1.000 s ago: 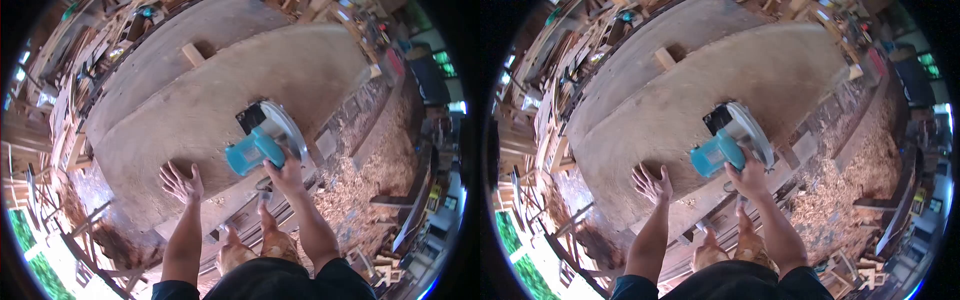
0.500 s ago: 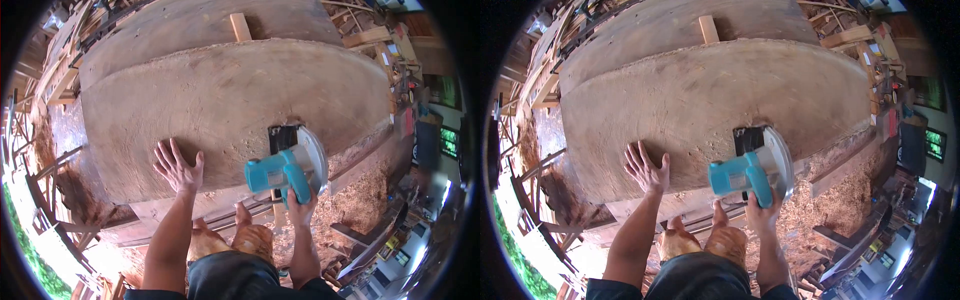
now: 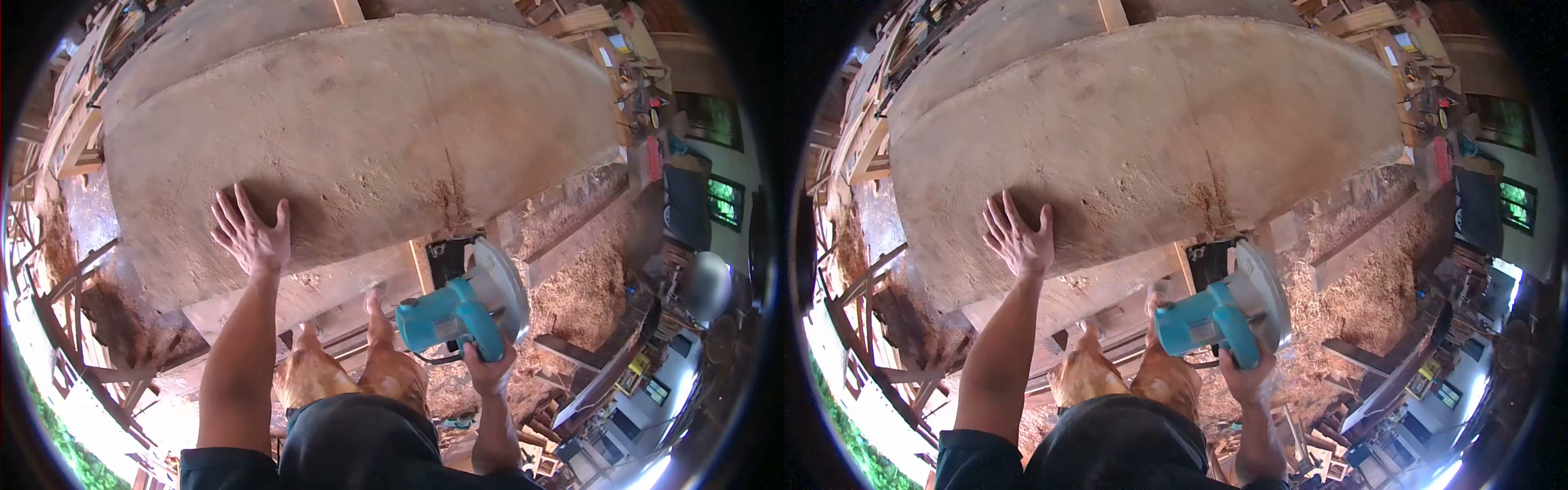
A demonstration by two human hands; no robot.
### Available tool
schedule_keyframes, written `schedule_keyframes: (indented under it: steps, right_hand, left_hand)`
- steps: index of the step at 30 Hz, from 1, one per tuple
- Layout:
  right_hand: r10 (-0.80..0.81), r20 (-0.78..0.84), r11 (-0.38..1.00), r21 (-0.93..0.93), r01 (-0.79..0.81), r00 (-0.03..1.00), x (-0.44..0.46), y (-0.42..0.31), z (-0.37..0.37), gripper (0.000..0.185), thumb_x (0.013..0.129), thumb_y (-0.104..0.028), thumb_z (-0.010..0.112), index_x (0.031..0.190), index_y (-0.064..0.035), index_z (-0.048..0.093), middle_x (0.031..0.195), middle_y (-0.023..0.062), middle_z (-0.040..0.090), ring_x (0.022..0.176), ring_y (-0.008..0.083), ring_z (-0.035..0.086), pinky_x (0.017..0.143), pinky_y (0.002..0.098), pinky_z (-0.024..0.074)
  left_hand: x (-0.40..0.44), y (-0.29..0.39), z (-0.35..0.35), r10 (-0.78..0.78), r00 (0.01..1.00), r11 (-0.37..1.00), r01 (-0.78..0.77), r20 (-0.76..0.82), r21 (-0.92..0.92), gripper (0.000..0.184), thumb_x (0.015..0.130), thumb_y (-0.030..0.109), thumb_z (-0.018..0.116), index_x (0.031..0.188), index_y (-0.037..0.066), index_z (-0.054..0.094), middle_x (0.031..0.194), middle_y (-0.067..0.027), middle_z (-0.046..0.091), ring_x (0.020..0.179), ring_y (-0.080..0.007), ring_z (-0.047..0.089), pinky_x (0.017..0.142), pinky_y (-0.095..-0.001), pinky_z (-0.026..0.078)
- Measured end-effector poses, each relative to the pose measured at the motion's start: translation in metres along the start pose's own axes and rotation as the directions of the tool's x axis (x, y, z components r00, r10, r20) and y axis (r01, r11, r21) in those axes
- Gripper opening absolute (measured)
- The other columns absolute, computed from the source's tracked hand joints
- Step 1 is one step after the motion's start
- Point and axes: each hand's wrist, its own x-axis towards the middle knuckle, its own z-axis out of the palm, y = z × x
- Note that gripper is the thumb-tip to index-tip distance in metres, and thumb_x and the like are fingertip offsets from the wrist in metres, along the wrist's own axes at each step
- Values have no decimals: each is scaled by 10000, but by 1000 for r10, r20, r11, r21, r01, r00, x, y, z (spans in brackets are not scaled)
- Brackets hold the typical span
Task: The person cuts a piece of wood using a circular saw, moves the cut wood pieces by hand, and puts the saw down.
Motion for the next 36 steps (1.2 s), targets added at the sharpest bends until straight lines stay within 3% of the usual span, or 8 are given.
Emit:
schedule_keyframes:
  steps: [4, 7, 10, 13, 19, 22, 29, 36]
  right_hand:
    - [12, 2, 1000, 19, -12, 1000, -5, 18, 8, 317, 723, -93, 801, 965, 17, 627, 768, 60, 643, 680, 124, 621, 608, 305, 513]
    - [-86, -212, 982, 147, 119, 973, -19, 43, 20, 411, 713, -82, 816, 1037, 49, 600, 813, 95, 634, 710, 152, 630, 617, 325, 518]
    - [-209, -78, 975, -99, 201, 975, -17, 45, 9, 471, 712, -76, 821, 1082, 73, 572, 842, 118, 621, 719, 176, 631, 620, 343, 519]
    - [-355, -201, 934, -113, 338, 913, -9, 66, 18, 443, 724, -78, 810, 1073, 66, 578, 834, 111, 619, 692, 181, 613, 606, 345, 508]
    - [-151, 96, 986, -55, 157, 984, 25, -5, 31, 248, 755, -68, 765, 933, 20, 616, 722, 63, 601, 629, 149, 561, 565, 333, 468]
    - [-205, -47, 976, -84, 201, 978, 23, 5, 38, 179, 768, -58, 741, 879, 7, 616, 686, 54, 588, 613, 132, 549, 559, 329, 462]
    - [-250, 51, 959, -121, 255, 967, 32, -10, 34, 164, 797, -83, 717, 876, 9, 606, 681, 44, 569, 612, 121, 533, 548, 314, 440]
    - [-128, 74, 991, -31, 131, 989, 38, -4, 36, 133, 809, -78, 686, 874, 15, 618, 702, 40, 593, 618, 114, 540, 565, 298, 444]
  left_hand:
    - [1, 0, 1, 5, 1000, 1000, -5, -23, 5, 889, 850, 647, 549, 1539, 170, 251, 1601, -164, 185, 1485, -353, 129, 1157, -604, 113]
    - [-3, -2, 4, 11, 1000, 1000, -11, -25, 18, 865, 866, 631, 555, 1537, 175, 254, 1604, -152, 183, 1482, -353, 136, 1155, -599, 122]
    - [-1, -4, 7, 4, 1000, 999, -3, -18, 42, 869, 867, 645, 546, 1539, 179, 251, 1608, -145, 165, 1486, -342, 124, 1163, -591, 107]
    - [-2, -2, 4, 11, 1000, 1000, -11, -25, 23, 871, 867, 651, 539, 1539, 176, 251, 1607, -149, 165, 1486, -341, 124, 1166, -587, 101]
    - [-1, -1, 2, -2, 1000, 1000, 3, -21, 17, 883, 851, 649, 556, 1533, 169, 267, 1601, -158, 186, 1481, -349, 139, 1160, -583, 116]
    - [-2, -2, 1, -9, 1000, 1000, 9, 9, 12, 904, 841, 673, 536, 1541, 181, 244, 1606, -156, 163, 1487, -341, 118, 1165, -594, 97]
    - [-1, -4, 4, -4, 1000, 1000, 5, 18, -23, 934, 830, 688, 531, 1544, 162, 236, 1594, -195, 173, 1486, -366, 109, 1160, -618, 89]
    - [-1, -6, 5, -3, 1000, 1000, 3, 10, -14, 922, 839, 696, 517, 1547, 181, 227, 1594, -177, 177, 1486, -360, 106, 1161, -609, 88]
